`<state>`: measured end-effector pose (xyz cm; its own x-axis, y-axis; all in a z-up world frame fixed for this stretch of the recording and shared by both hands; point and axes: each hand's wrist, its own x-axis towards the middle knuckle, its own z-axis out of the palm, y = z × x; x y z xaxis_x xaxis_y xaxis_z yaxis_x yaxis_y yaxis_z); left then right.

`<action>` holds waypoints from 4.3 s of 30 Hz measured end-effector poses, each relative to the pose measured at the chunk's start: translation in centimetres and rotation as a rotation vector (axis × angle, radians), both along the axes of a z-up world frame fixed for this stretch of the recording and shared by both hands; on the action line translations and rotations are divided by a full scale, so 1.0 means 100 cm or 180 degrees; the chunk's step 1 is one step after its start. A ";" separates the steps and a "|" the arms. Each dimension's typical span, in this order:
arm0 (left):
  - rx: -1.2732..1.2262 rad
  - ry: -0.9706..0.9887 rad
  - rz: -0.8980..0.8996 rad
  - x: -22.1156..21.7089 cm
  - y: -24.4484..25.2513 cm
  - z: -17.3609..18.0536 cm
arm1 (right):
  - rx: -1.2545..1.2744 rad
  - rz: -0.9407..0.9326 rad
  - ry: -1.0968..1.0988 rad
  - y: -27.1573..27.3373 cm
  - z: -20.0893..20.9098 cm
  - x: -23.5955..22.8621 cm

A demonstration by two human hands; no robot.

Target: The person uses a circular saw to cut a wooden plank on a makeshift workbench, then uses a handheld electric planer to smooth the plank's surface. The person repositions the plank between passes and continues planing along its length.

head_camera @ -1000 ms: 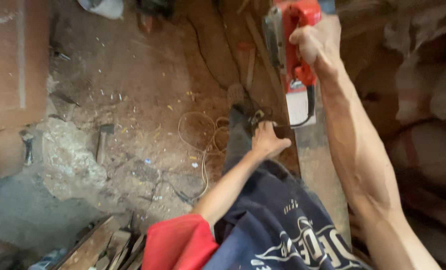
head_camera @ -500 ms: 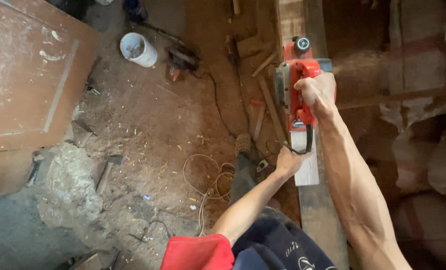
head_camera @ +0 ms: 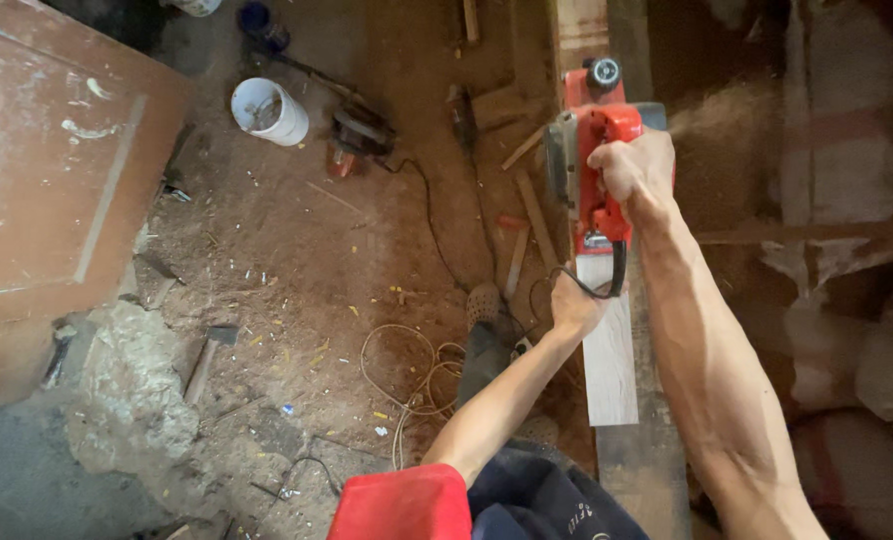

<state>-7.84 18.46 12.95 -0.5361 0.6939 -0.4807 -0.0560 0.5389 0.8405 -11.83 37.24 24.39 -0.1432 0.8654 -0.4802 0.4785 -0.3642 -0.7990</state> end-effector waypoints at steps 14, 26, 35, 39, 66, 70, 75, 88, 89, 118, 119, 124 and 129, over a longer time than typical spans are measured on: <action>0.0187 -0.0135 0.0146 -0.045 0.075 0.001 | 0.0176 0.0146 0.0243 0.072 -0.016 -0.038; -0.0413 -0.0253 0.0005 -0.046 0.078 0.003 | 0.0198 0.0237 0.0373 0.128 -0.018 -0.086; -0.1108 -0.0486 0.0094 -0.052 0.089 0.008 | 0.0591 0.0416 0.0126 0.191 -0.038 -0.125; -0.0844 -0.0673 0.0228 -0.060 0.094 0.017 | 0.0680 0.0411 0.0274 0.216 -0.053 -0.134; -0.0606 -0.0236 -0.2806 -0.078 -0.101 -0.019 | 0.0029 -0.0151 -0.0733 -0.171 0.064 0.201; -0.0728 -0.0171 -0.0941 0.015 -0.106 0.012 | -0.0368 -0.0212 -0.1026 -0.264 0.044 0.288; -0.1208 0.0055 -0.0518 0.082 -0.092 0.057 | -0.0364 -0.0107 -0.1172 -0.340 0.008 0.350; 0.1576 -0.3251 0.0117 -0.082 -0.061 0.233 | 0.0152 0.0101 -0.1444 -0.444 0.002 0.380; 0.1539 -0.3248 0.0069 -0.089 -0.062 0.244 | 0.0165 0.0069 -0.1444 -0.454 0.000 0.378; -0.0948 0.0552 -0.0723 0.040 -0.138 0.059 | -0.0898 -0.0917 -0.0503 -0.461 0.015 0.374; -0.1050 0.0636 -0.0767 0.030 -0.143 0.052 | -0.0643 -0.0681 -0.0652 -0.457 0.016 0.373; -0.0402 0.0185 -0.0672 -0.018 -0.160 0.040 | -0.0918 -0.0501 -0.0910 -0.451 0.015 0.387; 0.0439 -0.2306 -0.0103 -0.010 -0.138 0.050 | -0.1016 -0.0639 -0.0310 -0.449 0.026 0.386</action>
<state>-8.86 4.66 17.95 -0.0956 0.7836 -0.6138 -0.6086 0.4419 0.6590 26.77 -7.65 27.03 0.0734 0.6765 -0.7328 0.4404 -0.6812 -0.5848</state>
